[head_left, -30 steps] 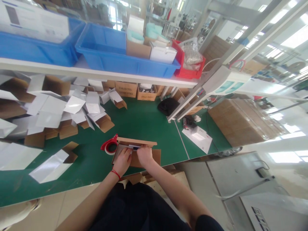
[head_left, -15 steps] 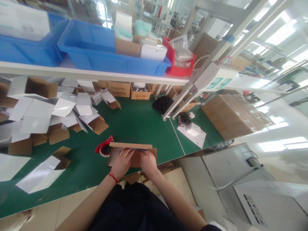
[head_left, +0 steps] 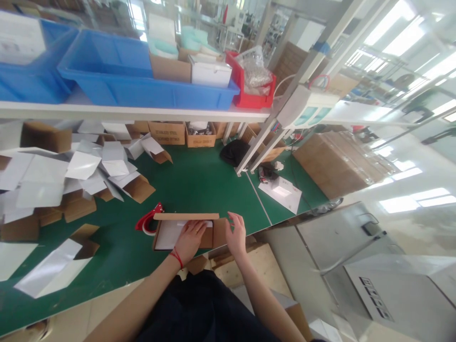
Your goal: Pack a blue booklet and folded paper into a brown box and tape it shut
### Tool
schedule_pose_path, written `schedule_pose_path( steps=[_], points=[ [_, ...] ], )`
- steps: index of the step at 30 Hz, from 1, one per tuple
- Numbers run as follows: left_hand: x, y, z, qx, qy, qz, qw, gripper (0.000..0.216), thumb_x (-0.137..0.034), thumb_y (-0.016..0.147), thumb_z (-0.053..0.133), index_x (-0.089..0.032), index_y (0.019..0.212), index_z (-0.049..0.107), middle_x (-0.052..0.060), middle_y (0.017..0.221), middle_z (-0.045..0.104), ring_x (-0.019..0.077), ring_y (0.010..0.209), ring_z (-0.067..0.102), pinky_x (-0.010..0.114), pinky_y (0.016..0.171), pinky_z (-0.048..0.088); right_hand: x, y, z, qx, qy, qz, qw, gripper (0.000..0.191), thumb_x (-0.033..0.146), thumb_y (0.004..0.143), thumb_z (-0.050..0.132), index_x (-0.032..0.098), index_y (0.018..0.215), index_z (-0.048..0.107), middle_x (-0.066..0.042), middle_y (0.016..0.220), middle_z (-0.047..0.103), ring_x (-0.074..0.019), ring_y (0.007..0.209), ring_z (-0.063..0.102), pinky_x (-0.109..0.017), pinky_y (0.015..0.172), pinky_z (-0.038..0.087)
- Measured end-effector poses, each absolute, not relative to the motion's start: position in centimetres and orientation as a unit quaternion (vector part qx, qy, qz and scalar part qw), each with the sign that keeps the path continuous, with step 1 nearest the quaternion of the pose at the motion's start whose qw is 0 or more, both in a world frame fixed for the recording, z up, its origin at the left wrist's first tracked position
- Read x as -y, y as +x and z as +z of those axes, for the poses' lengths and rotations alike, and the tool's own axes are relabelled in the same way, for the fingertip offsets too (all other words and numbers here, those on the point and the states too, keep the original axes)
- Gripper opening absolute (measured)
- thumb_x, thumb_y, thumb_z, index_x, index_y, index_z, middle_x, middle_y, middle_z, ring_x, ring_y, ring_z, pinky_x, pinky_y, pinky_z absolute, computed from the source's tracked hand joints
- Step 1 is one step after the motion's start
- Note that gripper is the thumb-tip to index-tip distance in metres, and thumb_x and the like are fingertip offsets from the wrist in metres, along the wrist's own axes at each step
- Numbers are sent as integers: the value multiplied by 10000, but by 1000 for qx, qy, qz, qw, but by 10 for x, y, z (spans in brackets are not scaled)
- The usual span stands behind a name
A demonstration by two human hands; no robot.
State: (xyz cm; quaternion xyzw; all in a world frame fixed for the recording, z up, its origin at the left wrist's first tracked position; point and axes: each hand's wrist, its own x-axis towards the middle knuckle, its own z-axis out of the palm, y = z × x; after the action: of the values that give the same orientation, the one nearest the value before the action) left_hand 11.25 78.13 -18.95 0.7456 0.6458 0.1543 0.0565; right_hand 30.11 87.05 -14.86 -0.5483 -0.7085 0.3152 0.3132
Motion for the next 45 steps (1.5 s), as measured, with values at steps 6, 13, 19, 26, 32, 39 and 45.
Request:
schedule_pose_path(
  steps=[6, 13, 19, 26, 32, 39, 45],
  points=[
    [-769, 112, -184, -660, 736, 139, 51, 435, -164, 984, 460, -231, 1408, 532, 108, 1479, 524, 309, 1353, 476, 634, 1144, 295, -872, 317, -185, 557, -571, 523, 300, 517, 506, 926, 441, 135, 1243, 612, -185, 1225, 657, -279, 989, 674, -371, 694, 582],
    [-753, 101, -191, -669, 731, 133, 22, 445, -221, 989, 483, -196, 1433, 501, 115, 1528, 464, 304, 1415, 412, 577, 1165, 317, -869, 275, -206, 568, -455, 628, 277, 605, 567, 840, 612, 200, 1320, 581, -95, 1310, 650, -248, 1206, 605, -362, 981, 528],
    [-728, 87, -171, -669, 715, 203, -13, 412, -175, 968, 481, -138, 1377, 509, 139, 1412, 573, 296, 1322, 508, 506, 1094, 439, -877, 255, -233, 555, -495, 620, 251, 563, 524, 636, 805, 170, 1056, 685, -111, 1120, 711, -303, 1065, 650, -427, 900, 557],
    [-676, 53, -145, -787, 488, 378, -18, 405, -315, 977, 528, -169, 1352, 482, 164, 1270, 600, 317, 1175, 594, 522, 1005, 526, -883, 246, -231, 528, -484, 655, 244, 553, 513, 592, 827, 154, 990, 693, -115, 1027, 744, -289, 961, 692, -403, 847, 564],
    [-713, 56, -173, -701, 618, 338, 113, 414, -283, 993, 484, -189, 1396, 500, 136, 1399, 569, 265, 1319, 526, 473, 1119, 476, -892, 241, -229, 572, -466, 629, 243, 459, 516, 640, 803, 137, 880, 708, -97, 906, 750, -266, 850, 683, -385, 787, 555],
    [-744, 52, -200, -679, 682, 243, 120, 371, -239, 942, 533, -194, 1301, 618, 132, 1305, 645, 291, 1237, 589, 495, 1078, 497, -894, 238, -206, 684, -404, 550, 258, 288, 337, 761, 662, 166, 977, 748, -103, 1017, 746, -252, 952, 677, -395, 884, 543],
    [-724, 59, -224, -710, 670, 180, 120, 325, -275, 902, 567, -121, 1157, 696, 224, 1152, 706, 414, 1099, 653, 611, 961, 525, -873, 280, -164, 839, -269, 444, 165, 645, 222, 681, 749, 289, 1314, 641, -71, 1395, 606, -294, 1337, 489, -480, 1149, 353]
  ],
)
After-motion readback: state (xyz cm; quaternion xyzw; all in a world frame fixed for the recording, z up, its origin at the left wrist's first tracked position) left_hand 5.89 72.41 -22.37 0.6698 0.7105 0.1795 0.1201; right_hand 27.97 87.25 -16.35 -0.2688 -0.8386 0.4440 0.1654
